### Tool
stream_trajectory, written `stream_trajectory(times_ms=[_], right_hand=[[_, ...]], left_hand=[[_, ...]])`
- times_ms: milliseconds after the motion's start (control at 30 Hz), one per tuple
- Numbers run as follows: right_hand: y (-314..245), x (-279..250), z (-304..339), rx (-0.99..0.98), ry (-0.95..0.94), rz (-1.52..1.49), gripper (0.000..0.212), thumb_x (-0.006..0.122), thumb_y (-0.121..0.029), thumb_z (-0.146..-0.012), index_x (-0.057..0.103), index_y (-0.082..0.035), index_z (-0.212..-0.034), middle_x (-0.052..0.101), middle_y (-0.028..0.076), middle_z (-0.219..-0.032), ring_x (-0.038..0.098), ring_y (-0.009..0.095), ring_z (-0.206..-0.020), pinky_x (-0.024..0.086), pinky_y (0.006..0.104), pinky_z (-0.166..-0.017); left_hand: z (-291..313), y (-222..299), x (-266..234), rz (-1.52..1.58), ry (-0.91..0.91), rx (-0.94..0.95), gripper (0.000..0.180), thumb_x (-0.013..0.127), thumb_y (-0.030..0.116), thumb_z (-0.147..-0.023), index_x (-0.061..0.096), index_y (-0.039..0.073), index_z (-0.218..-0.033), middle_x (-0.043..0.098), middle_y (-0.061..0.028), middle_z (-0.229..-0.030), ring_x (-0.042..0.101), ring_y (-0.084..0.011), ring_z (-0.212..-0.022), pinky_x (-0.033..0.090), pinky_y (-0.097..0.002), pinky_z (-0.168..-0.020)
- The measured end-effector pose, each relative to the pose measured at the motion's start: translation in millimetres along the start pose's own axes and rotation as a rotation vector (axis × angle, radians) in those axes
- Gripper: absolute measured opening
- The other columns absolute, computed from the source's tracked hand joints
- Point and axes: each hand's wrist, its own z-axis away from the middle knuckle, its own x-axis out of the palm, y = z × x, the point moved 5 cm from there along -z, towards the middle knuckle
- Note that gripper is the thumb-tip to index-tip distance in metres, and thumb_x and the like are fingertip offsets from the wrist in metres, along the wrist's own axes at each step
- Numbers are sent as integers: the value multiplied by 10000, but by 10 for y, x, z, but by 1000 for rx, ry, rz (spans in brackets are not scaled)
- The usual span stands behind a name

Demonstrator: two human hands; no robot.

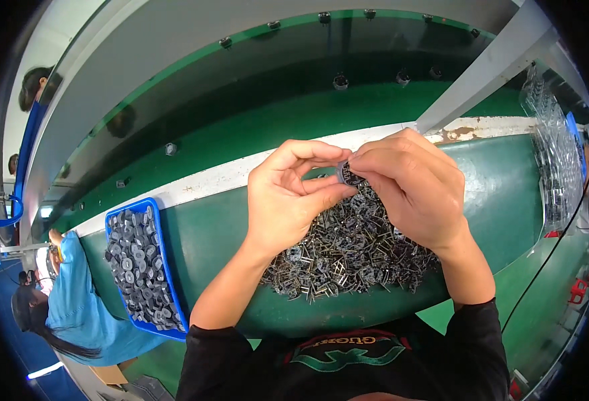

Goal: The person inserts metal pins and clips into grey plastic housings by hand, one by one, at a factory assembly line.

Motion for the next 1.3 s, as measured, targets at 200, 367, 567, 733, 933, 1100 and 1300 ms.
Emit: stream_trajectory(times_ms=[200, 367, 567, 733, 933, 1100, 1300], right_hand=[[22, 2, 6, 10, -80, -2, 311, 685, 66, -629, 674, -26, -925, 692, 76, -866, 632, 258, -735, 526, 340, -629], [34, 10, -1, 0, -146, 7, 333, 690, 50, -621, 682, -21, -947, 690, 80, -873, 633, 256, -748, 530, 344, -631], [26, 111, 100, -65, 74, 57, 316, 697, 48, -626, 691, -10, -938, 711, 96, -928, 665, 260, -785, 555, 339, -660], [135, 207, 133, -46, 28, 71, 304, 695, 67, -658, 700, -15, -950, 729, 107, -995, 696, 276, -847, 578, 345, -705], [275, 396, 208, 82, -154, -52, 495, 644, 122, -725, 667, -31, -1195, 710, 133, -1148, 704, 310, -947, 582, 369, -804], [345, 458, 189, 191, -305, -114, 520, 629, 95, -794, 608, -33, -1298, 689, 144, -1166, 605, 348, -1134, 508, 418, -963], [672, 560, 415, 295, -645, 54, 216, 690, -55, -839, 711, -15, -1051, 662, 114, -1003, 591, 330, -1009, 486, 421, -899]], left_hand=[[-10, -24, 20, -56, 14, -4, 440, 700, -249, -736, 581, -74, -1121, 616, -154, -1151, 637, -261, -1147, 648, -390, -876], [-8, -8, 34, -95, -2, 23, 435, 697, -252, -734, 582, -75, -1114, 615, -152, -1146, 640, -260, -1141, 648, -393, -878], [-36, -7, -11, 61, 29, 22, 422, 691, -237, -753, 588, -66, -1124, 628, -162, -1165, 639, -251, -1141, 628, -358, -894], [-138, 39, -89, -50, 74, -56, 313, 705, -165, -802, 618, -74, -1089, 676, -174, -1114, 666, -237, -1081, 596, -351, -909], [-314, -55, -354, -78, 160, -123, 233, 683, -134, -821, 635, -75, -1041, 698, -156, -1042, 699, -204, -978, 586, -309, -876], [-450, -170, -449, -325, 179, -113, 231, 701, -105, -810, 631, -72, -1028, 710, -147, -994, 708, -186, -925, 570, -287, -859], [-987, -283, -1456, -591, 463, 4, 236, 720, -52, -784, 683, -50, -1017, 736, -125, -964, 691, -173, -869, 544, -277, -801]])
